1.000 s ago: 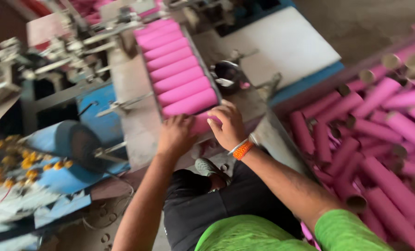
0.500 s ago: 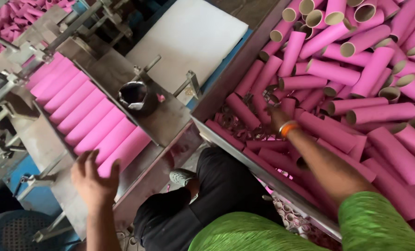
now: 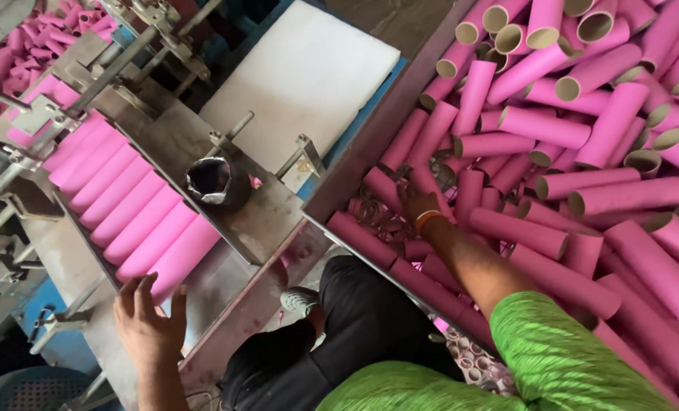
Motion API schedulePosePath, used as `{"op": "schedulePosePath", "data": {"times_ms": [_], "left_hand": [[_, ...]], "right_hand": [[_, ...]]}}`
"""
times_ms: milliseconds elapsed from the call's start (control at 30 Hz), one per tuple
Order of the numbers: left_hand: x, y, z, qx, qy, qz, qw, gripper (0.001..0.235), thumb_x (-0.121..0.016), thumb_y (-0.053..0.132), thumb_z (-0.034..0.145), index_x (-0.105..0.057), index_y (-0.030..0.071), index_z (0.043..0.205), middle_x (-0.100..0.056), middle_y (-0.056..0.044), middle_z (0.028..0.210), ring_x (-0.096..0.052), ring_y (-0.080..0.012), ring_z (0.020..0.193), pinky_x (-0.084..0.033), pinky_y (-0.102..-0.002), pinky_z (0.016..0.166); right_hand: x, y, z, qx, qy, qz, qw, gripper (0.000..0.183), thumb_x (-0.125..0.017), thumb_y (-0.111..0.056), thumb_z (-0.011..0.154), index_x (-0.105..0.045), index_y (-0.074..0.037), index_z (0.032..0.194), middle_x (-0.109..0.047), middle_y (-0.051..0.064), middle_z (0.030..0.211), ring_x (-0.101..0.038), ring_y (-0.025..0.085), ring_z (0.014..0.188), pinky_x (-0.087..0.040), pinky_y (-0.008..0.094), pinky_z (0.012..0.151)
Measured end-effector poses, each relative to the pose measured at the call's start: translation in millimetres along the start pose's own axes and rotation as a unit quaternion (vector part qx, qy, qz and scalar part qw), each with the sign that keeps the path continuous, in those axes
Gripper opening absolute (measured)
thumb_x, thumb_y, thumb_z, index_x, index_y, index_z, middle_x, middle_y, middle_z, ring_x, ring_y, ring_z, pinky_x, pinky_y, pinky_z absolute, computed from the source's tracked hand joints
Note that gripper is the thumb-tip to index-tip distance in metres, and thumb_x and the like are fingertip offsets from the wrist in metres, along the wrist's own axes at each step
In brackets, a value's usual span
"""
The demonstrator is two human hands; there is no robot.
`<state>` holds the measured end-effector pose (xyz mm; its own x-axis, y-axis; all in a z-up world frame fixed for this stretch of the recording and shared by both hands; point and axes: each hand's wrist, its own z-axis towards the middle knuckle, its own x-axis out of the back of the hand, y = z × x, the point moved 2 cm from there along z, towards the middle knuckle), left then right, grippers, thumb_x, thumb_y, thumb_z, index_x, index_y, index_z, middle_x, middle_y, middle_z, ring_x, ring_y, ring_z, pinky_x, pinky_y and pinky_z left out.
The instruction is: The person repeatedly picks up pink cylindrical objects from a large pile and places them onto a conveyor belt. The cylinders are handled one at a time or in small groups and moved from the pile to the machine's input area.
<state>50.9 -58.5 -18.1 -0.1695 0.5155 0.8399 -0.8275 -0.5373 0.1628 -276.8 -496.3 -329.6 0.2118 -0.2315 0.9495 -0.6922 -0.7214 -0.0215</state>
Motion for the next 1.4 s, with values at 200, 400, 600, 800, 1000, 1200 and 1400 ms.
{"op": "schedulePosePath", "data": {"times_ms": [200,400,600,800,1000,1200,1400], "left_hand": [[-2,3,5,0.005,0.000,-0.023,1.000,0.048,-0.083,0.027,0.086,-0.066,0.006,0.125,-0.063,-0.015,0.128,-0.059,-0.0373,0.119,-0.049,-0.049,0.104],[2,3,5,0.013,0.010,-0.054,0.998,0.047,-0.083,0.025,0.084,-0.066,0.007,0.125,-0.063,-0.015,0.129,-0.059,-0.0374,0.119,-0.049,-0.049,0.103],[7,5,4,0.028,0.033,-0.072,0.996,0.045,-0.083,0.023,0.084,-0.066,0.007,0.123,-0.063,-0.015,0.128,-0.059,-0.0376,0.120,-0.049,-0.049,0.103],[14,10,8,0.027,0.038,-0.111,0.993,0.043,-0.083,0.023,0.085,-0.067,0.006,0.121,-0.064,-0.016,0.124,-0.061,-0.0388,0.116,-0.050,-0.049,0.099],[18,3,1,0.078,0.042,-0.184,0.979,0.043,-0.083,0.024,0.084,-0.068,0.004,0.120,-0.064,-0.019,0.122,-0.062,-0.0414,0.114,-0.051,-0.047,0.095],[30,-2,-4,0.051,0.060,-0.290,0.954,0.055,-0.077,0.037,0.090,-0.062,0.002,0.131,-0.061,-0.020,0.129,-0.060,-0.0410,0.121,-0.049,-0.047,0.104],[51,6,-13,-0.017,0.065,-0.227,0.972,0.075,-0.081,0.050,0.079,-0.061,0.004,0.135,-0.055,-0.022,0.137,-0.053,-0.0415,0.127,-0.043,-0.052,0.109]], "right_hand": [[-3,27,-22,-0.042,0.079,0.071,0.993,0.032,-0.074,-0.028,0.089,-0.070,-0.014,0.117,-0.075,0.014,0.109,-0.072,0.034,0.101,-0.057,0.049,0.088],[-3,47,-91,-0.113,0.185,0.313,0.925,0.059,-0.083,-0.022,0.061,-0.071,-0.004,0.117,-0.072,0.021,0.092,-0.071,0.039,0.087,-0.056,0.048,0.077],[10,59,-93,-0.086,0.163,0.277,0.943,0.040,-0.076,-0.017,0.077,-0.073,-0.005,0.115,-0.073,0.020,0.096,-0.071,0.035,0.090,-0.056,0.046,0.081],[64,87,-97,-0.082,0.272,0.229,0.931,0.022,-0.069,-0.012,0.092,-0.076,-0.007,0.112,-0.074,0.018,0.099,-0.072,0.032,0.094,-0.056,0.044,0.084],[230,91,-169,-0.058,0.337,0.253,0.905,0.020,-0.064,-0.006,0.107,-0.080,-0.010,0.120,-0.070,0.016,0.082,-0.062,0.025,0.071,-0.050,0.036,0.068],[353,-11,-188,0.196,0.313,0.481,0.795,0.018,-0.072,0.008,0.103,-0.073,-0.004,0.116,-0.074,0.005,0.113,-0.071,0.010,0.102,-0.058,0.026,0.097],[331,-238,-90,0.381,0.174,0.458,0.784,0.033,-0.062,0.012,0.087,-0.076,-0.006,0.112,-0.078,0.011,0.110,-0.073,0.016,0.099,-0.058,0.029,0.087]]}}
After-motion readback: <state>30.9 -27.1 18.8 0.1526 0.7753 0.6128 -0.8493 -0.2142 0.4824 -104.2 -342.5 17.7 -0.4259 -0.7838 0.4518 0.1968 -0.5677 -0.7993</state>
